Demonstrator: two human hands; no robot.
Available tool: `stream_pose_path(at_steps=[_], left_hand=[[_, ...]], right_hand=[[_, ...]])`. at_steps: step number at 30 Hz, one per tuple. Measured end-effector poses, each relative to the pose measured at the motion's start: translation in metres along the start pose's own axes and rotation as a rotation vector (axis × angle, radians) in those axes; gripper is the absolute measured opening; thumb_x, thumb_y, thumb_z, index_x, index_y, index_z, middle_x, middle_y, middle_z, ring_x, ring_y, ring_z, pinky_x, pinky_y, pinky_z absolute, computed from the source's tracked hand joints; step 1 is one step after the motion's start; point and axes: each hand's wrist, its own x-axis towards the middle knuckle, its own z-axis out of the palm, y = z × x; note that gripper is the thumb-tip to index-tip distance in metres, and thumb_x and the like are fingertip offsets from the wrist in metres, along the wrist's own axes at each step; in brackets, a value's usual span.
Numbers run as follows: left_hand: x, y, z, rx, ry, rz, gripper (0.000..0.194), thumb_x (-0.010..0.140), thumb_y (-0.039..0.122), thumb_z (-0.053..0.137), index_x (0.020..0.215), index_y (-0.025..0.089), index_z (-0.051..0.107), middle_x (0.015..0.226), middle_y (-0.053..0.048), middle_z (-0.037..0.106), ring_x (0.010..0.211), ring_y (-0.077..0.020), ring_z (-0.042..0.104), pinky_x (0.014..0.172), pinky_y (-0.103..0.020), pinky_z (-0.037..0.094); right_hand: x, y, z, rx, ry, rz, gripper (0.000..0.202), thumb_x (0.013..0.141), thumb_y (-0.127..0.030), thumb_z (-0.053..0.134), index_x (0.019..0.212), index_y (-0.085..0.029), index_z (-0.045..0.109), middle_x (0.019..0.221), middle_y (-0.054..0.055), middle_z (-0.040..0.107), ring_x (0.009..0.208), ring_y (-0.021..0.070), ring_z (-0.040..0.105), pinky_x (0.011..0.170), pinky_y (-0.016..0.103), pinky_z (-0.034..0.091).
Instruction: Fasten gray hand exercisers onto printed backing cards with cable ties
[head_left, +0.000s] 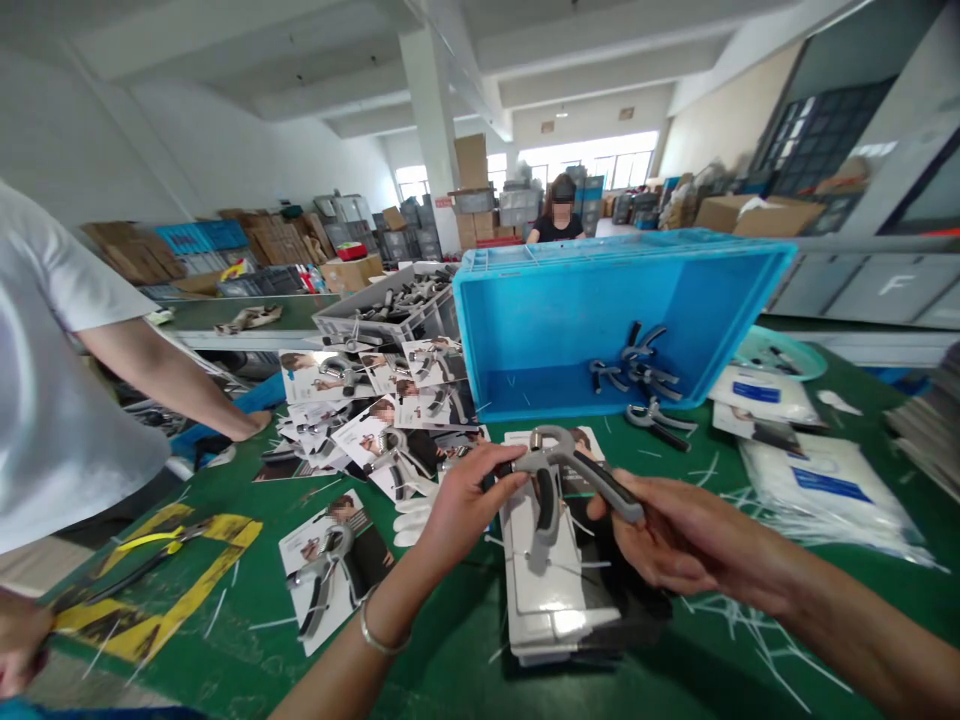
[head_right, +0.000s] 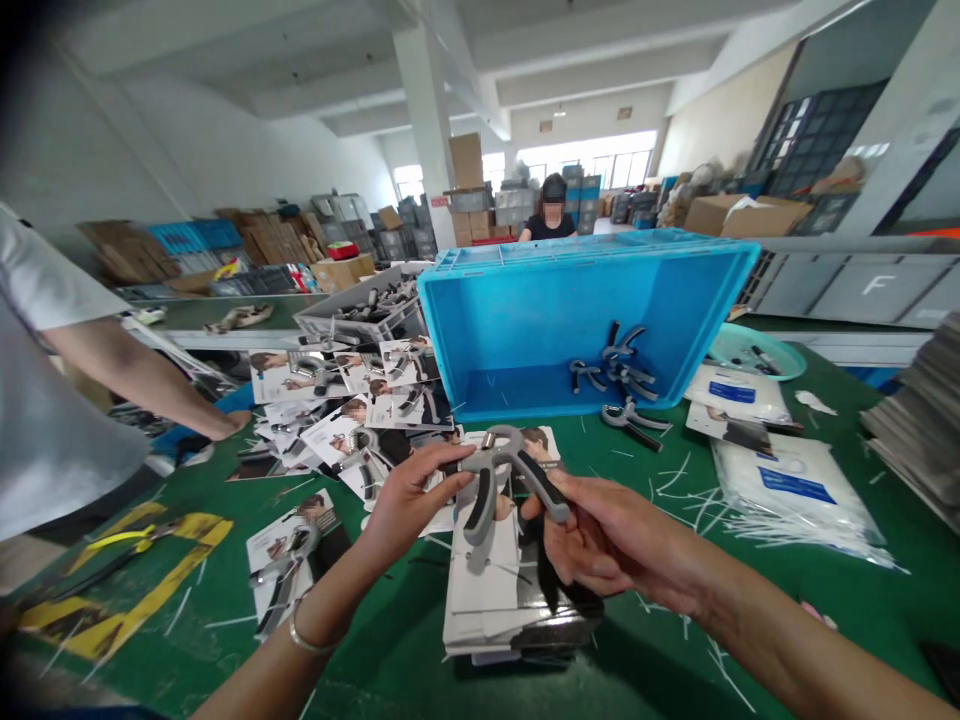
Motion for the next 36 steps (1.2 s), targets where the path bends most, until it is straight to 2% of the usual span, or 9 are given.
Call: stream_pose_path(at_steps=[3,7,10,13,16,19,26,31,36], left_hand=[[-0.011,0.002,-0.004,0.061,-0.159,0.005,0.027,0.089,0.033,0.067,0.116,0.028,0.072,0.107,-0.008,0.074,0.100,-0.0251,0.062,0.092,-0.042,0.045],[-0.008,0.010,-0.007,0.062,-0.252,-0.023,0.026,0.095,0.035,0.059,0.117,0.028,0.069,0.114,-0.007,0.070,0.108,-0.0241,0.059,0.098,-0.041,0.040],[0.006,0.008,-0.002,0.080,-0.156,-0.043,0.026,0.099,0.032,0.050,0.117,0.027,0.068,0.114,-0.007,0.069,0.112,-0.0240,0.057,0.101,-0.040,0.038],[0.021,0.003,0.009,0.067,-0.184,-0.034,0.025,0.097,0.029,0.054,0.116,0.026,0.070,0.117,-0.008,0.067,0.114,-0.0245,0.056,0.103,-0.041,0.036],[0.027,0.001,0.019,-0.044,-0.247,-0.053,0.021,0.091,0.029,0.064,0.110,0.026,0.072,0.119,-0.007,0.067,0.115,-0.0251,0.056,0.103,-0.040,0.037],[0.025,0.003,0.025,-0.153,-0.220,-0.119,0.013,0.086,0.029,0.071,0.098,0.023,0.075,0.101,-0.006,0.070,0.103,-0.0240,0.060,0.095,-0.036,0.042],[0.019,0.000,0.032,-0.215,-0.198,-0.080,0.008,0.087,0.027,0.071,0.092,0.022,0.076,0.089,-0.005,0.072,0.095,-0.0217,0.060,0.093,-0.035,0.041],[0.018,0.000,0.032,-0.209,-0.185,-0.075,0.009,0.087,0.028,0.071,0.091,0.021,0.076,0.089,-0.005,0.071,0.095,-0.0217,0.060,0.091,-0.036,0.042],[0.017,0.001,0.033,-0.216,-0.168,-0.083,0.008,0.087,0.025,0.071,0.091,0.020,0.075,0.088,-0.005,0.071,0.095,-0.0212,0.059,0.091,-0.036,0.042]], right_hand=[[-0.007,0.005,-0.015,-0.501,0.165,0.010,0.049,0.098,-0.062,0.040,0.093,-0.020,0.063,0.056,0.000,0.059,0.039,0.0086,0.037,0.038,0.020,0.025],[-0.011,0.008,-0.022,-1.115,0.625,-0.302,0.028,0.093,-0.051,0.057,0.086,-0.025,0.062,0.072,0.004,0.066,0.059,0.0187,0.059,0.048,0.027,0.040],[-0.007,0.007,-0.011,-1.185,0.460,-0.408,0.015,0.096,-0.039,0.056,0.102,-0.029,0.065,0.099,0.005,0.069,0.084,0.0215,0.065,0.070,0.032,0.052],[0.004,0.009,0.003,-1.183,0.321,-0.431,0.011,0.096,-0.032,0.058,0.101,-0.028,0.067,0.107,0.004,0.066,0.096,0.0213,0.063,0.080,0.034,0.051],[0.020,0.013,0.007,-1.159,0.347,-0.467,0.010,0.096,-0.028,0.058,0.092,-0.026,0.068,0.103,0.004,0.065,0.096,0.0214,0.062,0.082,0.034,0.050],[0.032,0.017,0.005,-1.105,0.396,-0.522,0.009,0.096,-0.026,0.059,0.091,-0.024,0.066,0.100,0.003,0.064,0.097,0.0212,0.062,0.085,0.035,0.048],[0.030,0.020,0.006,-1.045,0.324,-0.599,0.008,0.096,-0.021,0.058,0.097,-0.024,0.065,0.102,0.003,0.065,0.099,0.0201,0.061,0.090,0.034,0.047],[0.035,0.024,0.008,-0.980,0.444,-0.584,0.008,0.095,-0.021,0.059,0.089,-0.023,0.064,0.096,0.002,0.065,0.097,0.0198,0.061,0.090,0.034,0.046],[0.020,0.019,0.008,-1.029,0.323,-0.510,0.013,0.095,-0.018,0.057,0.105,-0.025,0.061,0.115,0.004,0.061,0.111,0.0193,0.056,0.098,0.034,0.043]])
